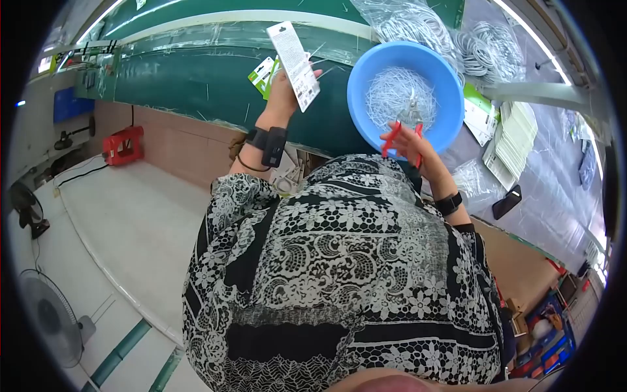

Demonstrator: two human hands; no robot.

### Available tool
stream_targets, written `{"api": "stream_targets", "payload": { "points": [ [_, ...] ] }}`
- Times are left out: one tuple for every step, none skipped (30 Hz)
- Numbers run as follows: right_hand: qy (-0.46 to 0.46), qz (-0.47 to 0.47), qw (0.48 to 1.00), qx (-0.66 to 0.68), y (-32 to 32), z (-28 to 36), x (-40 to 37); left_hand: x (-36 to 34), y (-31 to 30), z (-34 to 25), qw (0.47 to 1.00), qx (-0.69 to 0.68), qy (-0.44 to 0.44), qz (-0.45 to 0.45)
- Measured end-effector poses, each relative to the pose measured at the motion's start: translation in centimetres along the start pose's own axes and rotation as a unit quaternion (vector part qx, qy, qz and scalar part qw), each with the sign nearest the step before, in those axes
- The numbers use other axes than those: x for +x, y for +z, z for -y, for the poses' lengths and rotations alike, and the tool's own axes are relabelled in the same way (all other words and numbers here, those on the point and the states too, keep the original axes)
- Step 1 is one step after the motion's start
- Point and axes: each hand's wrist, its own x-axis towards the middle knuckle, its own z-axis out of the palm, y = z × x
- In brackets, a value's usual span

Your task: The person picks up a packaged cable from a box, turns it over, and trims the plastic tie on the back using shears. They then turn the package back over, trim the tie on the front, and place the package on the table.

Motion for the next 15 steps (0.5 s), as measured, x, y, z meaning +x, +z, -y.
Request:
{"api": "stream_targets", "payload": {
  "points": [
    [-0.012, -0.028, 0.998, -0.049, 0.3, 0.3, 0.1, -0.7, 1.1, -0.2, 0.992, -0.115, -0.034, 0.050],
    [-0.015, -0.031, 0.998, -0.048, 0.7, 0.7, 0.1, -1.4, 2.3, -0.4, 0.966, -0.229, -0.067, 0.100],
    [-0.045, -0.040, 0.991, -0.116, 1.1, 1.1, 0.0, -2.2, 3.5, -0.5, 0.923, -0.339, -0.102, 0.149],
    [-0.074, -0.051, 0.979, -0.184, 1.5, 1.6, -0.1, -3.0, 4.7, -0.5, 0.922, -0.340, -0.106, 0.153],
    [-0.103, -0.061, 0.960, -0.253, 2.1, 2.1, -0.6, -3.9, 5.9, -0.7, 0.916, -0.355, -0.096, 0.164],
    [-0.104, -0.065, 0.959, -0.254, 2.9, 2.6, -1.1, -4.8, 6.9, -0.9, 0.909, -0.368, -0.085, 0.173],
    [-0.116, -0.094, 0.927, -0.345, 3.9, 3.3, -1.4, -5.5, 7.8, -1.0, 0.903, -0.381, -0.074, 0.182],
    [-0.126, -0.122, 0.885, -0.431, 4.8, 3.8, -1.8, -6.2, 8.5, -1.1, 0.903, -0.381, -0.075, 0.185],
    [-0.134, -0.148, 0.835, -0.512, 5.2, 3.8, -2.1, -6.8, 9.3, -1.1, 0.901, -0.388, -0.077, 0.179],
    [-0.135, -0.149, 0.835, -0.512, 5.3, 3.6, -2.5, -7.4, 9.8, -1.1, 0.899, -0.395, -0.078, 0.173],
    [-0.154, -0.151, 0.814, -0.539, 5.4, 3.3, -2.8, -7.8, 10.3, -1.0, 0.897, -0.402, -0.079, 0.167],
    [-0.173, -0.152, 0.792, -0.565, 5.4, 3.0, -3.0, -8.0, 10.7, -0.7, 0.897, -0.401, -0.078, 0.167],
    [-0.193, -0.152, 0.769, -0.590, 5.4, 2.8, -3.2, -8.2, 11.2, -0.5, 0.896, -0.408, -0.067, 0.162],
    [-0.194, -0.150, 0.768, -0.591, 5.3, 2.6, -3.3, -8.3, 11.6, -0.3, 0.895, -0.414, -0.055, 0.157],
    [-0.213, -0.142, 0.765, -0.591, 5.1, 2.3, -3.4, -8.6, 12.0, -0.2, 0.893, -0.421, -0.044, 0.151]
  ]
}}
